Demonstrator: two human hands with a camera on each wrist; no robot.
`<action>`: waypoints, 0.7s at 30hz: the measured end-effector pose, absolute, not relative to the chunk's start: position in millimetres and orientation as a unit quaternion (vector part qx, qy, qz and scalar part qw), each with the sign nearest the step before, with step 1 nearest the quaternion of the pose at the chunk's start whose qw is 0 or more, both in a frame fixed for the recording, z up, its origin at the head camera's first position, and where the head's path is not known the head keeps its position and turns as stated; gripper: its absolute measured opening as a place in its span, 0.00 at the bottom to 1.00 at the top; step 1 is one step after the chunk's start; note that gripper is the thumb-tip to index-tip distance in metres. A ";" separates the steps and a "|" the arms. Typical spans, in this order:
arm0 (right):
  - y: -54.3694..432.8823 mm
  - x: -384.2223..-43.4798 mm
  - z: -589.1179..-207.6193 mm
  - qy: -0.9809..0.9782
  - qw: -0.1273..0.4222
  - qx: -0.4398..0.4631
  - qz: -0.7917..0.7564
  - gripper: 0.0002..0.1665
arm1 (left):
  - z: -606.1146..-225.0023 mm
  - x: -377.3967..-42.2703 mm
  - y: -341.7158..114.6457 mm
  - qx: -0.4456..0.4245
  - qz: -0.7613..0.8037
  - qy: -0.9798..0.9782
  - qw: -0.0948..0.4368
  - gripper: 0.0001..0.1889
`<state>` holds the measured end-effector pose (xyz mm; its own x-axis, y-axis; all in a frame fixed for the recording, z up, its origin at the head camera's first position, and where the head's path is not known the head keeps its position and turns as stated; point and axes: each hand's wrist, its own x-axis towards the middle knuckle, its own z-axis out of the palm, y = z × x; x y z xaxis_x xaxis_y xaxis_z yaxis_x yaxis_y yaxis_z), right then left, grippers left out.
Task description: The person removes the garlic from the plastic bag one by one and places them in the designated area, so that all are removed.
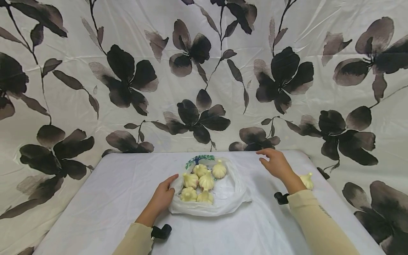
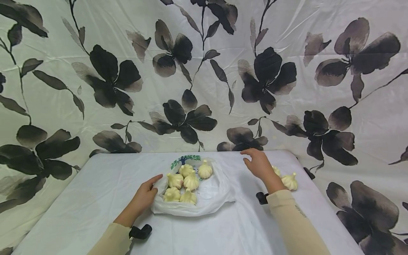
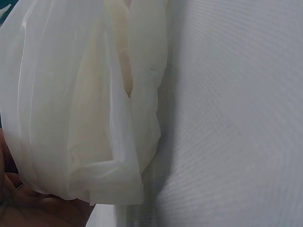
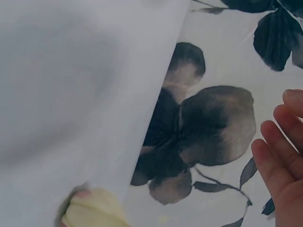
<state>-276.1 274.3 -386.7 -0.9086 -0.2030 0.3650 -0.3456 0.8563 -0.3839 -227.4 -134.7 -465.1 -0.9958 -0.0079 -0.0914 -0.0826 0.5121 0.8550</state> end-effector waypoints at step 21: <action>226.9 -279.1 -386.3 -0.930 0.179 0.187 0.262 0.17 | -464.0 -226.6 -134.8 -0.026 0.499 0.865 0.040 0.33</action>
